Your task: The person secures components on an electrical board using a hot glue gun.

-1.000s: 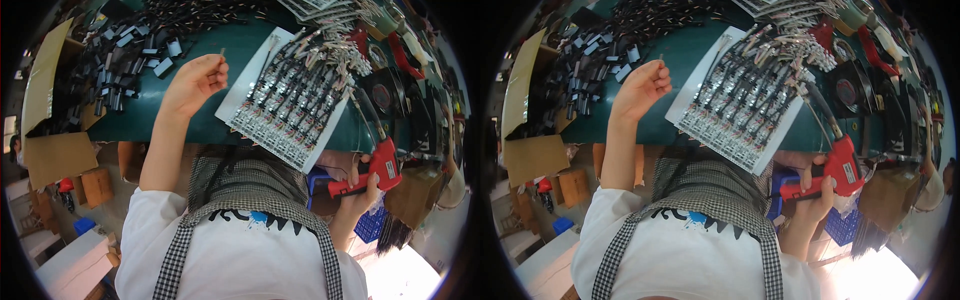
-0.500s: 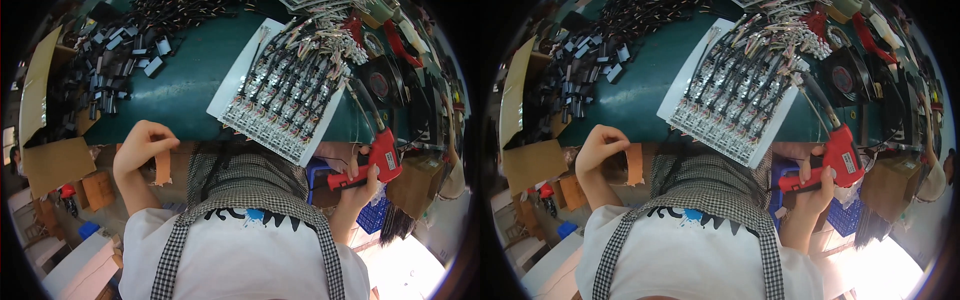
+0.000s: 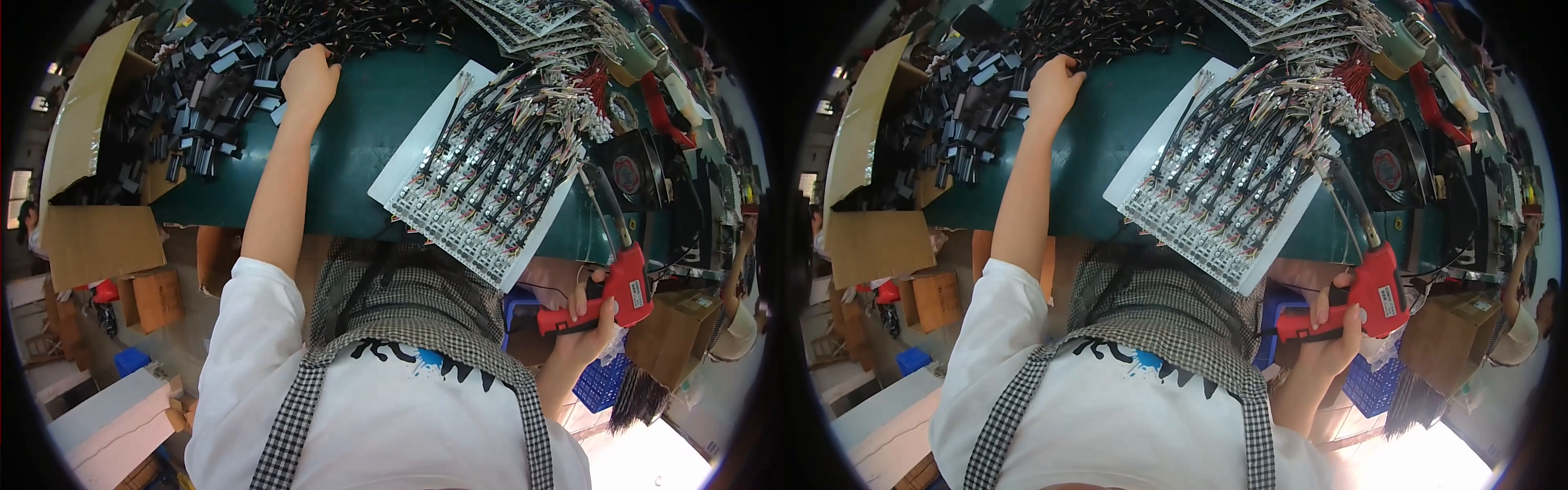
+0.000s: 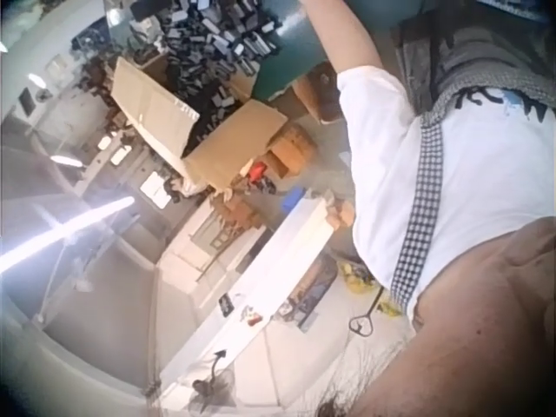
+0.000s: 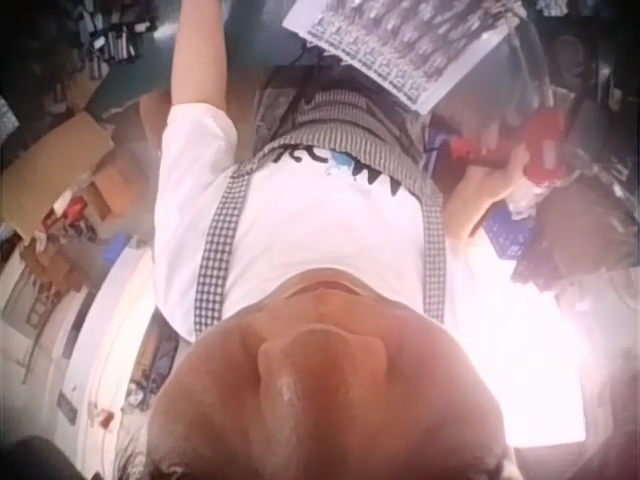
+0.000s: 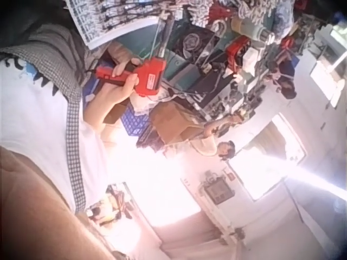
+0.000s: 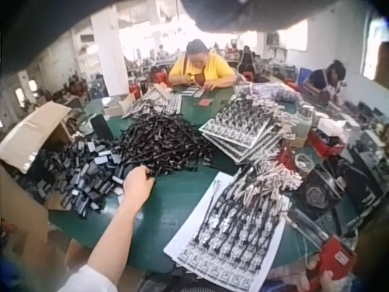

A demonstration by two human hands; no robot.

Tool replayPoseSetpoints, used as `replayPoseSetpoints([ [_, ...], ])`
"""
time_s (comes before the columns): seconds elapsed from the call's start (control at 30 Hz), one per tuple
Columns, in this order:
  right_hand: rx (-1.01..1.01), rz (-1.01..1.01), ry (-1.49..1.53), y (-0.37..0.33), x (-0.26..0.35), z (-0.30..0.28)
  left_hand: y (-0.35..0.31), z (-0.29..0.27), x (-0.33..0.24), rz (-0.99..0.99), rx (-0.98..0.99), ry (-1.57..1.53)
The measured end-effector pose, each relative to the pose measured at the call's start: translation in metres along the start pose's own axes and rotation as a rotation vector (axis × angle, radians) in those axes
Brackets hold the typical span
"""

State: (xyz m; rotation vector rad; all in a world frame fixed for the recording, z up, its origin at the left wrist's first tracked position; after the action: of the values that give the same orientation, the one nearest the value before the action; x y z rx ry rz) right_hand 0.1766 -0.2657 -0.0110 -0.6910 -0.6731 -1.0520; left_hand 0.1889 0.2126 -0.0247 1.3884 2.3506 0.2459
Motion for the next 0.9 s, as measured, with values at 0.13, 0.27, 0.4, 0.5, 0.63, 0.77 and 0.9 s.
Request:
replayPoseSetpoints([
  [0.13, -0.009, 0.005, 0.021, -0.005, 0.002, -0.001, -0.003, 0.013, 0.000, 0.157, 0.056, 0.140],
  [0.27, -0.020, -0.006, 0.016, -0.004, 0.005, 0.003, -0.023, -0.014, -0.023, 0.109, 0.082, -0.368],
  [0.4, 0.081, 0.037, 0.049, -0.003, 0.002, 0.034, -0.106, -0.049, -0.113, 0.107, 0.512, -1.421],
  [0.5, 0.172, 0.121, -0.165, 0.000, -0.014, 0.068, -0.156, -0.063, -0.148, -0.036, 0.763, -1.575],
  [0.63, 0.030, 0.241, -0.473, 0.000, -0.033, 0.088, -0.185, -0.045, -0.175, -0.037, 0.868, -1.707],
  [0.77, 0.127, 0.164, -0.458, 0.002, -0.036, 0.094, -0.194, -0.042, -0.185, -0.040, 0.909, -1.722],
  [0.9, 0.131, 0.232, -0.366, 0.000, -0.039, 0.092, -0.195, -0.043, -0.190, 0.003, 0.966, -1.676],
])
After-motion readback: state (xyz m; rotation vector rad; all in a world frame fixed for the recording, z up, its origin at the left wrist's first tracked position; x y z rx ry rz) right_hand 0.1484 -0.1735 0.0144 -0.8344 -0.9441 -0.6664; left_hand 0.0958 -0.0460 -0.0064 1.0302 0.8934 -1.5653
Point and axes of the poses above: each hand's wrist, its own y-axis towards the middle knuckle, its own z-axis out of the palm, x = y × z, the point moved 5 cm from there along y, towards the middle knuckle, and after that the axes turned 14 degrees about z, right-handed, at the moved point
